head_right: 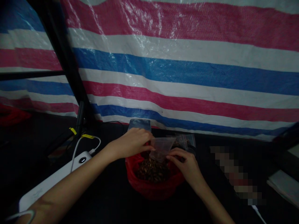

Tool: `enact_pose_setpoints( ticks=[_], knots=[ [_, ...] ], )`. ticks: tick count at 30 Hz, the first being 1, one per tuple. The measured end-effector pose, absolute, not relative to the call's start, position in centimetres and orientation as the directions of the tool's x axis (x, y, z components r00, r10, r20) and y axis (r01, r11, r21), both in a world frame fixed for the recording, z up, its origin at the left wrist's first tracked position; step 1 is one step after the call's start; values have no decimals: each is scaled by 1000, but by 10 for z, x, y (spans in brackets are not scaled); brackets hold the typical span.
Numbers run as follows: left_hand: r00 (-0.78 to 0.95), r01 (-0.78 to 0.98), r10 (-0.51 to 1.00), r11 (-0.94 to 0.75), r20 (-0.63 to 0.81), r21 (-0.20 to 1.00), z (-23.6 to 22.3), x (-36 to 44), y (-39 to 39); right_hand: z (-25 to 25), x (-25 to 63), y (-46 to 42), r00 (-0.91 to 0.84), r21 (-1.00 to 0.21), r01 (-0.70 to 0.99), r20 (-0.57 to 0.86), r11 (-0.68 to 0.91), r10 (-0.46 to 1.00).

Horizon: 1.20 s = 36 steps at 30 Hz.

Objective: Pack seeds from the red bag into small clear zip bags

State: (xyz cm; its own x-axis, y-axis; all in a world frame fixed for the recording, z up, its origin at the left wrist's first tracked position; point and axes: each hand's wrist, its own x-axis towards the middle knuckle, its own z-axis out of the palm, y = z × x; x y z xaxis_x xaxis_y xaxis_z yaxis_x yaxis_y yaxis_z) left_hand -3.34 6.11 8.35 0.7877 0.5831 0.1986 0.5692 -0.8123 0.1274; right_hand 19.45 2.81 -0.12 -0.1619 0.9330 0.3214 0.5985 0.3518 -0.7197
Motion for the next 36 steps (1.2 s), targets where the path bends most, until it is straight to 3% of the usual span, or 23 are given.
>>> enact_pose_setpoints(
  ticks=[5, 9, 24, 36],
  knots=[
    [764, 573, 601, -799, 233, 182, 83, -37, 66, 6, 194, 28, -88, -745, 572, 361, 344, 929],
    [791, 550, 587, -805, 172, 221, 82, -39, 69, 10, 192, 27, -38, -766, 551, 375, 333, 926],
    [795, 558, 571, -821, 205, 124, 80, -39, 68, 10, 192, 23, -114, -704, 593, 406, 390, 907],
    [680, 596, 691, -716, 246, 362, 56, -29, 67, 1, 201, 31, -111, -674, 574, 499, 465, 860]
  ],
)
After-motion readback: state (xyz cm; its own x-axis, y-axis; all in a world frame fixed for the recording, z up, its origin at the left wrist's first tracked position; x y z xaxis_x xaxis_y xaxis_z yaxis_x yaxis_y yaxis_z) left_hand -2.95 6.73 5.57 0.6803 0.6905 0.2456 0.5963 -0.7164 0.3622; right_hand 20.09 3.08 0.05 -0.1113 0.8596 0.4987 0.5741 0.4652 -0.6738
